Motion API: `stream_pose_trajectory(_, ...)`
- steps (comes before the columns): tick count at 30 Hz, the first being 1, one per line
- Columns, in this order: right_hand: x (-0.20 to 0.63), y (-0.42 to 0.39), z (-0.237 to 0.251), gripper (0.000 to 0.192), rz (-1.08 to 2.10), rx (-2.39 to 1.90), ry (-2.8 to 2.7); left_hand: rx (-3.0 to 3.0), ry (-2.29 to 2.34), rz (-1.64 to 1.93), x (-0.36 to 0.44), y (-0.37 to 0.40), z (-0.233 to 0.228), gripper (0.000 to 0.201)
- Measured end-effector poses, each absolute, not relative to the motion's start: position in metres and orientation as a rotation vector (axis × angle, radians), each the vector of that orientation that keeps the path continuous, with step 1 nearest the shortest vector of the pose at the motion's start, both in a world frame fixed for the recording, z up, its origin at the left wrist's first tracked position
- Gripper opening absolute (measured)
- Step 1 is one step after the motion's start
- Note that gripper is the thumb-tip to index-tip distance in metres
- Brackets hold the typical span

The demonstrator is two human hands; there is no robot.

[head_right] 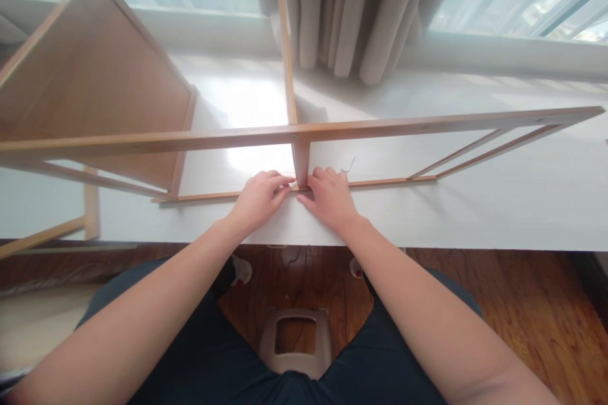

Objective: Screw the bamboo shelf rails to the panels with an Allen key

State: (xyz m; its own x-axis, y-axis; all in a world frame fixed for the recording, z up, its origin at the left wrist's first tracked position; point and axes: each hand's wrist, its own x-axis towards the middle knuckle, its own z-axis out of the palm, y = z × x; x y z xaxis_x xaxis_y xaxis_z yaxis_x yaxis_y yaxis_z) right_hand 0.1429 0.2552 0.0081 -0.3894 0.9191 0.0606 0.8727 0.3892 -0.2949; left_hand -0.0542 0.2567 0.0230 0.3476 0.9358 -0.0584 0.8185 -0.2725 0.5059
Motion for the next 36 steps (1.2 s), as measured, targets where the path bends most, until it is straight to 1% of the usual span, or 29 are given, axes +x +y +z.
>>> stream_pose_trajectory(5, 0.1437, 0.2551, 0.0095, 0.026, 0.327, -1.572, -2.448, 2.175, 1.527, 0.357, -0.0564, 0.2572, 0.0221, 0.035)
stream_pose_trajectory(29, 0.1477, 0.2616, 0.0095, 0.019, 0.435, -1.555, -2.427, 2.179, 1.527, 0.343, -0.0571, 0.2562, 0.023, 0.033)
stream_pose_trajectory(36, 0.1468, 0.2607, 0.0103, 0.029, 0.426, -1.561, -2.438, 2.176, 1.531, 0.34, -0.0568, 0.2566, 0.0221, 0.033)
